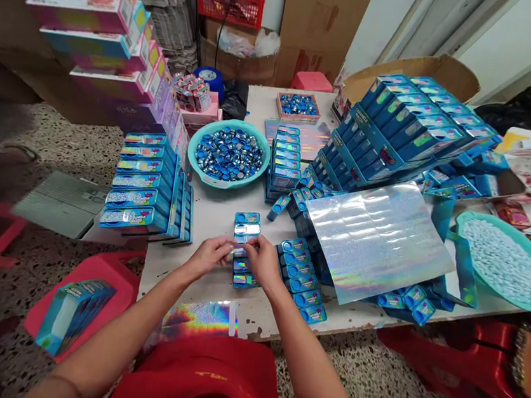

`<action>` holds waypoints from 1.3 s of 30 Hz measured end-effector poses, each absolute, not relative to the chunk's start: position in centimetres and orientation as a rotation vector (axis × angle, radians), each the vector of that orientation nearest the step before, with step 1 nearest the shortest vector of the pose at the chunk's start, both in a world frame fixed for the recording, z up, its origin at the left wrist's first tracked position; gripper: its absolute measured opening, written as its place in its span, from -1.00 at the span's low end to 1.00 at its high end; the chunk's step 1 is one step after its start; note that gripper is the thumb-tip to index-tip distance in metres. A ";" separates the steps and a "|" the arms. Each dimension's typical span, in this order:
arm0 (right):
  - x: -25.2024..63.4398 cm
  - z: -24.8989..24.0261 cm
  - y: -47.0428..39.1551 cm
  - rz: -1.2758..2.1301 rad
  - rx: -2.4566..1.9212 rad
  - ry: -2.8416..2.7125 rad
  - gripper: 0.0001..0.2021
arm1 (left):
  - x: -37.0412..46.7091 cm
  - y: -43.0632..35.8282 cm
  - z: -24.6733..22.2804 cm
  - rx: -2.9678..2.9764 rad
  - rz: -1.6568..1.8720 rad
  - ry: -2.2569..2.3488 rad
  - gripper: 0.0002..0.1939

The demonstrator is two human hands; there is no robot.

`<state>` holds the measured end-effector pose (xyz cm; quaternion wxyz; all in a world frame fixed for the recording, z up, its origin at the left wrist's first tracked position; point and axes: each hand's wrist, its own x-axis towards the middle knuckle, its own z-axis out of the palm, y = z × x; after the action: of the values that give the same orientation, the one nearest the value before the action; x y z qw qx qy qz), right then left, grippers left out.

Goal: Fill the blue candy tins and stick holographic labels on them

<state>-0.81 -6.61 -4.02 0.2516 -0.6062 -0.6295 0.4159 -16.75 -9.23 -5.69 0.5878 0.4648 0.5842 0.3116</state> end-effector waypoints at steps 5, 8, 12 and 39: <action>-3.1 -6.0 0.1 0.990 -1.834 -1.676 -0.89 | -18.4 -3.0 -6.9 1.293 0.803 1.452 -0.84; -3.6 -6.9 2.2 0.975 -1.888 -1.676 -0.88 | -18.8 -1.0 -7.9 1.353 0.775 1.458 -0.84; -3.6 -7.8 3.0 0.967 -1.919 -1.685 -0.88 | -19.0 -0.2 -8.7 1.370 0.713 1.476 -0.82; -2.6 -11.0 0.9 1.164 -1.741 -1.384 -0.48 | -15.0 -3.6 -12.3 0.831 1.027 1.812 -0.48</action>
<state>-2.59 0.86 -11.03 0.3107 -0.6592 -0.5241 0.4407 -15.01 -3.58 -12.33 0.4347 0.3337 0.7277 0.4125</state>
